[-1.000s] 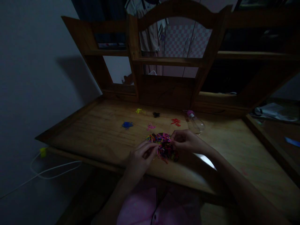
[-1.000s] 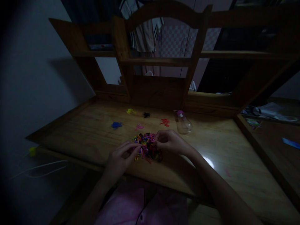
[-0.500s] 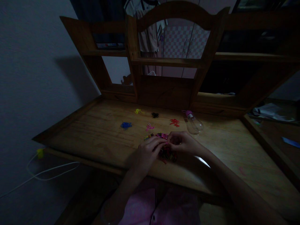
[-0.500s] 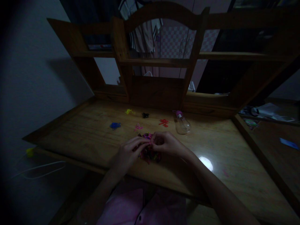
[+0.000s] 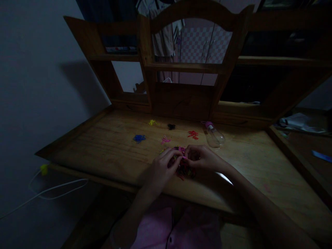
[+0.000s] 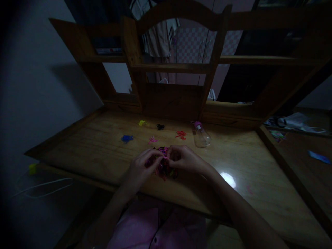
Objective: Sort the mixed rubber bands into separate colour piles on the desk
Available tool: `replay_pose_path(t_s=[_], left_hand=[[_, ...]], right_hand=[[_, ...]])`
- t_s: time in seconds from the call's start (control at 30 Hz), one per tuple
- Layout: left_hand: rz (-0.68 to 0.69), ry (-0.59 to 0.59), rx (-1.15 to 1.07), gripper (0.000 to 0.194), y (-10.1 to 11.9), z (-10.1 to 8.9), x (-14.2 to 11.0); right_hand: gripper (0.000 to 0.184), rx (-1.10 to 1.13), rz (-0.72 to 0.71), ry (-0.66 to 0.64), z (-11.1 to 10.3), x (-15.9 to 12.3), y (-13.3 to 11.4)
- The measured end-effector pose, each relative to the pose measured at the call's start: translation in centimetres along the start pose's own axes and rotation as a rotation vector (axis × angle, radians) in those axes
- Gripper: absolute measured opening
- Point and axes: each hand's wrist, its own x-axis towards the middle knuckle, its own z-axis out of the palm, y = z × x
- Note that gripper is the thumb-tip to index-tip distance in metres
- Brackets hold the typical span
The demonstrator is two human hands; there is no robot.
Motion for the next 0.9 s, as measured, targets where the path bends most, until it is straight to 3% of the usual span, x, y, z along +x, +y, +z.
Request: replay_pose_path(t_s=[0.17, 0.33, 0.63, 0.77, 0.9], left_hand=[[-0.015, 0.083, 0.027, 0.012, -0.6, -1.1, 0.4], [-0.069, 0.184, 0.081, 0.017, -3.3, -2.9, 2.8], [-0.059, -0.015, 0.258, 0.013, -7.8, -3.2, 6.7], [-0.042, -0.032, 0.294, 0.015, -7.9, -3.6, 6.6], [-0.012, 0.019, 0.301, 0.02, -6.6, -4.0, 5.3]], right_hand=[[0.013, -0.006, 0.01, -0.011, -0.2, -0.1, -0.2], [0.018, -0.061, 0.043, -0.036, -0.6, -0.1, -0.1], [0.018, -0.091, 0.051, -0.035, -1.1, -0.1, 0.3], [0.016, -0.052, 0.053, -0.031, -1.1, -0.1, 0.6], [0.017, -0.019, 0.042, -0.02, -1.2, -0.1, 0.7]])
